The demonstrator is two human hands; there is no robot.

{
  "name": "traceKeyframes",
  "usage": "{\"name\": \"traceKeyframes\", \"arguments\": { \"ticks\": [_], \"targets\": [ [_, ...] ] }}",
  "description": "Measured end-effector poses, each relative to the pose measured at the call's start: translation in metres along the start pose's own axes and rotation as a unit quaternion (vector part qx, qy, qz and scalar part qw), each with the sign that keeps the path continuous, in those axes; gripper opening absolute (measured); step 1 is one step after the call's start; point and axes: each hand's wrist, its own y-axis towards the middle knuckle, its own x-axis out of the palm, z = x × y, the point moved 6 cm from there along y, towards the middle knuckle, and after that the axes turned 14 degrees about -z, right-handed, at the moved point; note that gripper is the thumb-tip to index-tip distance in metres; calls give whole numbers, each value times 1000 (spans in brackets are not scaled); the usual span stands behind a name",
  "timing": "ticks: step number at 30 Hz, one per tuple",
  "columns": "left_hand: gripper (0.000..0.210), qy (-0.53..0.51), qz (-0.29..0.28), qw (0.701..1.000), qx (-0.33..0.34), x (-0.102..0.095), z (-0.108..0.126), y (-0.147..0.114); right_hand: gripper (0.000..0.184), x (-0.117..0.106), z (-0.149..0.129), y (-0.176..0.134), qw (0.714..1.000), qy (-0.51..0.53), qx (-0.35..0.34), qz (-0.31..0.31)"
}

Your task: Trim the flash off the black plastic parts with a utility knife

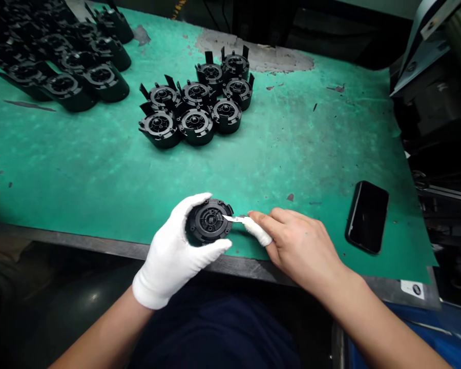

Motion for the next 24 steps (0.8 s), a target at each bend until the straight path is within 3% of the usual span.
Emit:
{"name": "traceKeyframes", "arguments": {
  "ticks": [5, 10, 18, 24],
  "targets": [
    [71, 35, 71, 997, 21, 8, 10, 0, 35, 3, -5, 1, 998, 11, 57, 33],
    [69, 31, 76, 996, 28, 10, 12, 2, 34, 5, -7, -1, 995, 87, 30, 37],
    [66, 25, 84, 996, 29, 11, 15, 0, 34, 5, -12, 1, 998, -2, 59, 34],
    [66, 18, 146, 989, 25, 16, 18, -1, 35, 1, -20, 3, 991, -35, 110, 62]
  ]
}}
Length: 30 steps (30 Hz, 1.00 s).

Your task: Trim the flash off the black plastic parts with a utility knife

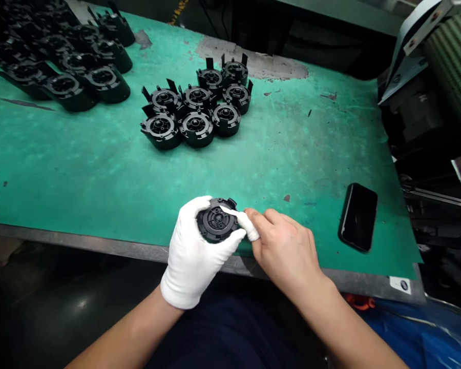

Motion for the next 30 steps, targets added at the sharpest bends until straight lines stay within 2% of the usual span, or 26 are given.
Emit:
{"name": "traceKeyframes", "arguments": {
  "ticks": [5, 8, 10, 13, 17, 22, 28, 30],
  "targets": [
    [60, -41, 4, 999, -11, 7, 0, 1, 44, 0, -2, 6, 999, 16, 50, -13],
    [67, -31, 9, 999, -13, 5, -3, -2, 40, 1, 5, 3, 995, 98, 16, -31],
    [72, -16, -29, 999, -3, 0, -7, -1, 37, 1, 12, -6, 986, 157, -27, -45],
    [75, 11, -130, 991, 14, -11, -12, 1, 35, 1, 22, -21, 973, 204, -63, -84],
    [84, 26, -239, 971, 15, -22, -16, 5, 48, 2, 17, -30, 963, 210, -126, -114],
    [94, -3, -280, 960, -7, -18, -19, 7, 56, 11, 9, -24, 961, 172, -146, -160],
    [97, -22, -325, 945, -23, -16, -23, 10, 62, 9, 8, -19, 936, 192, -190, -224],
    [97, -19, -338, 941, -26, -17, -24, 12, 61, 6, 12, -16, 935, 192, -191, -229]
  ]
}}
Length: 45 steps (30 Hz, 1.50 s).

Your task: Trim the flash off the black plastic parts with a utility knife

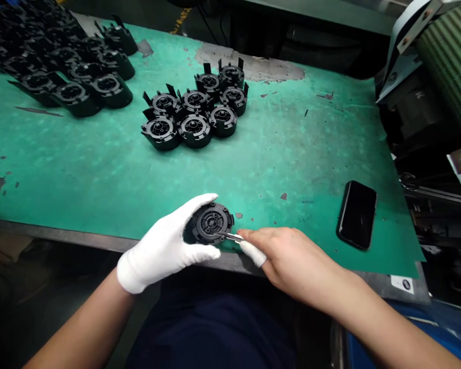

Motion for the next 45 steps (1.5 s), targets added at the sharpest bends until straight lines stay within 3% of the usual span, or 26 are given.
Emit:
{"name": "traceKeyframes", "arguments": {
  "ticks": [3, 9, 13, 17, 25, 29, 31, 33, 35, 36, 37, 39, 41, 43, 45],
  "targets": [
    [96, 8, -17, 1000, 2, -2, 0, 2, 57, -5, 5, 0, 1000, -11, 9, 15],
    [100, 20, -78, 997, -5, -10, 4, 10, 60, -3, 2, 5, 999, 7, -11, -33],
    [100, 12, -100, 995, -11, -12, 5, 13, 58, -7, 1, 7, 1000, -3, -15, 10],
    [100, 6, -81, 997, 5, -12, 4, 13, 58, -5, 1, 8, 999, -35, -10, 26],
    [97, 9, -94, 995, 16, -15, 5, 17, 64, -28, -8, 23, 993, -91, -43, -56],
    [91, 8, -109, 994, 23, -17, 9, 17, 50, -41, -7, 25, 991, -75, -65, -87],
    [89, 7, -70, 997, 32, -14, 8, 13, 42, -39, -4, 18, 996, -1, -65, -68],
    [94, 14, 23, 999, 38, -8, 5, 5, 36, -26, 1, 9, 991, 123, -38, -28],
    [99, 33, 125, 991, 32, 0, 1, -5, 29, 1, 2, 2, 960, 279, 5, 11],
    [99, 46, 166, 985, 26, 6, 0, -9, 28, 20, -1, 0, 931, 365, 18, 20],
    [96, 61, 195, 979, 20, 11, -1, -13, 29, 41, -7, 0, 890, 455, 28, 16],
    [89, 79, 225, 971, 14, 18, -2, -16, 29, 83, -25, 6, 775, 630, 44, -14],
    [86, 73, 229, 971, 7, 20, -1, -16, 28, 107, -45, 15, 682, 730, 37, -21],
    [85, 59, 220, 974, -7, 19, -1, -14, 27, 114, -56, 22, 641, 767, 19, -13],
    [83, 59, 215, 975, -22, 17, 0, -12, 27, 111, -60, 24, 634, 773, 14, -7]
  ]
}}
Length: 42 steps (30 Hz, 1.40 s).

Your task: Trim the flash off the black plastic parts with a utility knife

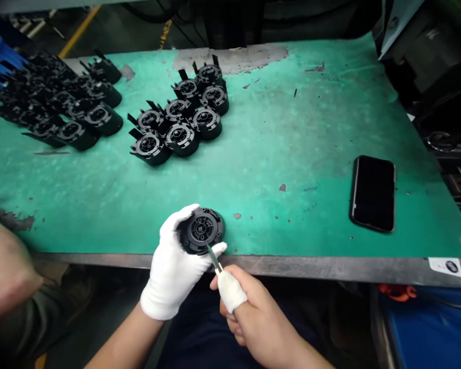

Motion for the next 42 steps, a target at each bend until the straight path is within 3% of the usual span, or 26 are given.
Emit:
{"name": "traceKeyframes", "arguments": {
  "ticks": [3, 6, 8, 11, 14, 22, 25, 27, 29, 33, 36, 39, 42],
  "targets": [
    [82, 26, -5, 1000, -3, -1, 3, 2, 30, 9, -15, -3, 995, -87, -38, -19],
    [79, 51, 0, 999, 4, -1, 5, 2, 26, 36, -26, -4, 961, -226, -108, -120],
    [78, 52, 10, 999, 3, -1, 5, 2, 24, 45, -17, 2, 974, -160, -82, -141],
    [81, 48, 23, 999, 8, -1, 4, 0, 28, 42, 10, 14, 994, 88, 6, -66],
    [84, 52, 25, 998, 15, 0, 4, -1, 39, 39, 20, 21, 981, 191, -14, -15],
    [77, 14, 17, 1000, 4, 4, 3, -3, 52, 50, 24, 20, 972, 216, -92, 16],
    [69, 5, 29, 1000, 7, 6, 7, -6, 57, 39, -1, 3, 958, 185, -217, 24],
    [69, 9, 36, 999, 20, 3, 10, -8, 52, 21, -24, -13, 937, 165, -297, 80],
    [72, 6, 13, 999, 34, -4, 9, -9, 40, 0, -44, -27, 924, 126, -326, 157],
    [78, -33, -133, 989, 59, -25, -4, -9, 24, -34, -68, -44, 922, -28, -302, 242],
    [69, -109, -131, 983, 68, -53, -17, -9, 30, -53, -79, -47, 903, -257, -225, 260],
    [67, -136, -84, 986, 45, -62, -23, -10, 35, -55, -93, -35, 814, -521, -161, 200],
    [92, -70, -43, 997, 12, -48, -15, -11, 39, -51, -108, -16, 719, -667, -135, 138]
  ]
}}
